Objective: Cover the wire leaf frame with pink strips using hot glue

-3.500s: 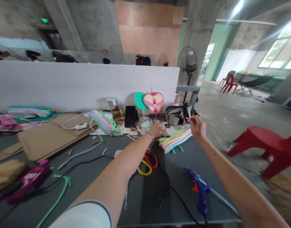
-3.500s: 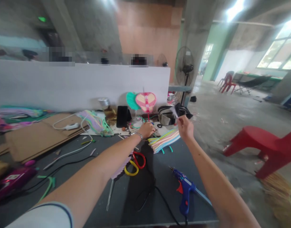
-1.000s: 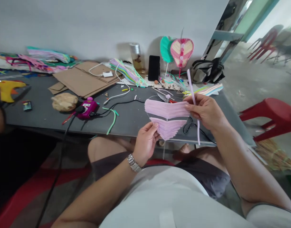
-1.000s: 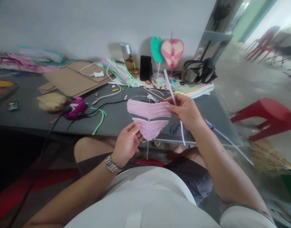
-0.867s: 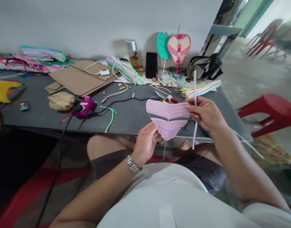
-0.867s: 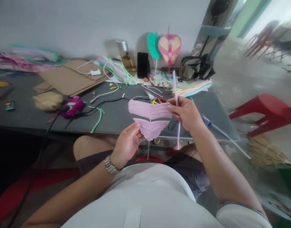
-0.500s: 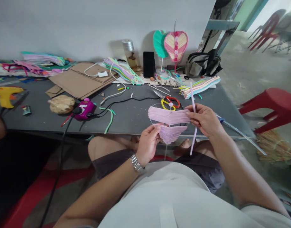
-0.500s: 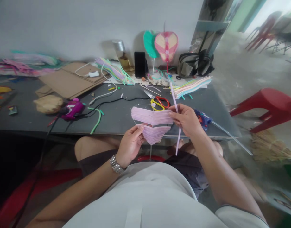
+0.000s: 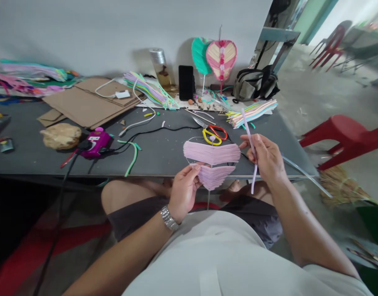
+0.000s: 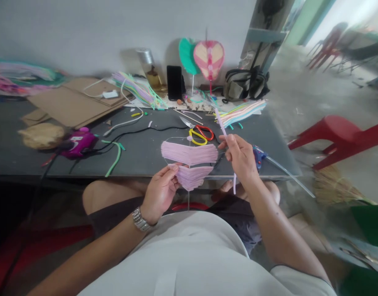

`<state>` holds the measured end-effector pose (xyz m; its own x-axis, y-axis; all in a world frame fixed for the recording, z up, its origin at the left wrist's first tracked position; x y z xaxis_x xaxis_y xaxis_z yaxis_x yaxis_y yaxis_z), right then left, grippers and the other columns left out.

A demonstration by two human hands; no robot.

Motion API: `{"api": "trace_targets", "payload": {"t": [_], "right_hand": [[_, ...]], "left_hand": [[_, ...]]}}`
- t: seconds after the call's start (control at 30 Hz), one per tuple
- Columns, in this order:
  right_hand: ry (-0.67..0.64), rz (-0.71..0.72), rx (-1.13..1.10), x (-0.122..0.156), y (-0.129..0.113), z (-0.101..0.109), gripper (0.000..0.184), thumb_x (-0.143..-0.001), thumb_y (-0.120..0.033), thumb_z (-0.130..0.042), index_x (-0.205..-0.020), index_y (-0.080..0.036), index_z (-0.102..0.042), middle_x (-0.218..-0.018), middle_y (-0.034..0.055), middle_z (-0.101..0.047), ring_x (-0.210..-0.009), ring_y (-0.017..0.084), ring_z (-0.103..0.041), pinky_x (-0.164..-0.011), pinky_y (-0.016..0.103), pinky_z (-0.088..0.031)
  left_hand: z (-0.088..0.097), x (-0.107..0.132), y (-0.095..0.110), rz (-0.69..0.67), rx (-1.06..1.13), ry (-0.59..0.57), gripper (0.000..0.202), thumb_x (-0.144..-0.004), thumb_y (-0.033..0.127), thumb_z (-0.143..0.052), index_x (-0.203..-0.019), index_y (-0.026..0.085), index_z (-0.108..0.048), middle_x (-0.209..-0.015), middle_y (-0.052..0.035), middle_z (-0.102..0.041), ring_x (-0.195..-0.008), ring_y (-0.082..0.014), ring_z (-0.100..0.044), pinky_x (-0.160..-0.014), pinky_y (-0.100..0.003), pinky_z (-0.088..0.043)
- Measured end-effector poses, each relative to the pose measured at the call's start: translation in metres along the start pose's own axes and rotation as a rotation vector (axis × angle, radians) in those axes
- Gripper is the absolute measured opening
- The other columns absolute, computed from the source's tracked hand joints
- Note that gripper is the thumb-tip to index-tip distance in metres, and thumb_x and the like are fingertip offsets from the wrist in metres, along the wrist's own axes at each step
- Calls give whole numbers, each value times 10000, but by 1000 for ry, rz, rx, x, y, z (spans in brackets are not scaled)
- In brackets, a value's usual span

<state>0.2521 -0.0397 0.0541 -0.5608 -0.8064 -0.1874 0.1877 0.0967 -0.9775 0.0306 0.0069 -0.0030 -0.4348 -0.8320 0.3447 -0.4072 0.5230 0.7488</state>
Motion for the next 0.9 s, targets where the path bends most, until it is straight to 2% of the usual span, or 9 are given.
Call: {"api": "trace_targets", "payload": {"t": [0.1,0.2,0.3,0.4,0.5,0.7,0.9], "right_hand": [[67,128,168,13,-8,9,334,-957,-495,-618,-970,-189,-751,-739,6,-666,-518,88,-448,-482,239,-327],[54,243,334,30,-15,7,181,-975,-344,-625,-974,-204,-741,-705,-13,-653,-585,112,-530,-550,244,-397],[-25,406,466,48,-17,-9,115,-990,-235,-598,-1003,-207,-709,-755,-7,-669,-665,129,-595,-632,259,-454],[-122,640,577,60,-15,-30,113,-988,-155,-575,-990,-196,-680,-862,37,-693,-783,159,-632,-726,290,-492],[-125,787,669,63,-11,-47,120,-975,-126,-575,-991,-183,-680,-940,87,-683,-874,196,-633,-771,319,-510],[-105,895,793,60,-5,-60,138,-942,-84,-596,-926,-181,-693,-883,79,-665,-787,191,-598,-699,309,-483],[-106,913,798,59,-3,-59,167,-943,-72,-580,-953,-196,-691,-879,62,-668,-783,187,-600,-711,320,-477]], "left_hand": [[1,1,2,11,16,4,374,-653,388,-895,-911,150,-769,-901,-69,-788,-744,-152,-706,-664,-247,-554],[-1,0,1,11,35,-7,388,-653,387,-895,-927,143,-768,-922,-73,-787,-760,-146,-702,-658,-235,-553],[-2,0,-1,-10,47,-21,357,-673,384,-886,-912,157,-748,-915,-59,-782,-733,-136,-693,-627,-224,-544],[-4,1,-4,-35,66,-40,318,-699,371,-875,-894,176,-717,-845,-21,-760,-677,-113,-671,-588,-198,-513],[-4,2,-4,-64,82,-49,284,-717,362,-867,-837,176,-690,-731,19,-702,-611,-86,-625,-567,-181,-487],[-3,2,-1,-95,72,-48,287,-712,364,-861,-851,172,-698,-751,5,-699,-618,-99,-621,-591,-209,-504],[-4,5,3,-97,44,-70,298,-729,379,-858,-871,174,-695,-803,-12,-730,-649,-104,-647,-608,-201,-516]]}}
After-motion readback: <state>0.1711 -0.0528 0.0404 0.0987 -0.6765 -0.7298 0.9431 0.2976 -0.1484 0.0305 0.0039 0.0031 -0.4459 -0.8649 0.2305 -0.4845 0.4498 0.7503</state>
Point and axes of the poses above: each hand's wrist, its own x-axis away from the middle knuckle, its own z-axis out of the back of the hand, y = z × x, the point moved 2 cm from there along -x, towards the middle knuckle
